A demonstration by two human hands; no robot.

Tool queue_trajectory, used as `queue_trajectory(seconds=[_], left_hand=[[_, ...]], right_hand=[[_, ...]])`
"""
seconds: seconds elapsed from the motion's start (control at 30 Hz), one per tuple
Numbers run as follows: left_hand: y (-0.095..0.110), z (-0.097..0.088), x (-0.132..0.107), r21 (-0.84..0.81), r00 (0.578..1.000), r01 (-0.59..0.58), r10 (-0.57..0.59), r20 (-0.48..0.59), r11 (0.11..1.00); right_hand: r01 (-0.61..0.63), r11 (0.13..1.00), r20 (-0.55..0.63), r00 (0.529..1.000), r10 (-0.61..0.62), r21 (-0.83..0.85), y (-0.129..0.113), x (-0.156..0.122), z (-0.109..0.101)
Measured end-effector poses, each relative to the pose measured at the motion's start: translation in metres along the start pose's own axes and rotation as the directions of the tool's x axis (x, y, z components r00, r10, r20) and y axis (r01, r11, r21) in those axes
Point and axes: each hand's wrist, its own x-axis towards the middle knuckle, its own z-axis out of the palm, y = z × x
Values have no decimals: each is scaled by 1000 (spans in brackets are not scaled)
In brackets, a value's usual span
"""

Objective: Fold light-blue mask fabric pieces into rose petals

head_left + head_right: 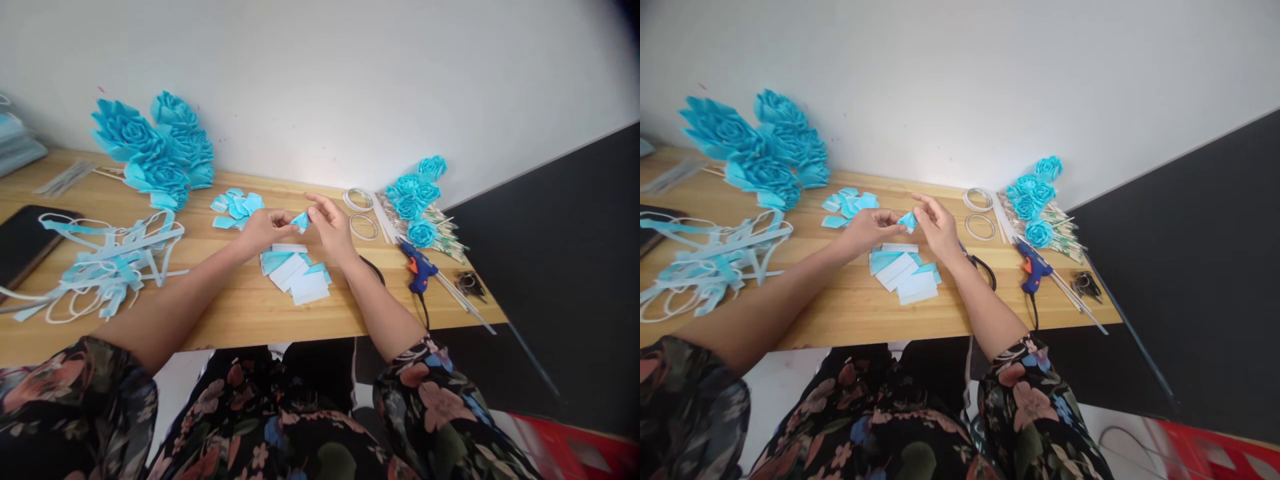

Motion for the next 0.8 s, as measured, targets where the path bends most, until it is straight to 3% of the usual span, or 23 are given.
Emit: queue_trajectory(seconds=[0.2,0.43,0.67,0.8], left_hand=[[-3,0,0,-33,1000,5,-6,-26,999],[2,-2,-1,-105,1000,-18,16,-21,994],[5,-4,0,-178,989,30,-55,-140,984],[4,-4,0,-255,991,31,-62,-116,967]], right_hand=[[-14,999,66,998,11,47,3,1,1],[-38,998,26,999,37,46,3,2,2],[-49,999,113,993,47,9,2,1,1],[-26,999,114,993,30,-35,2,2,2]])
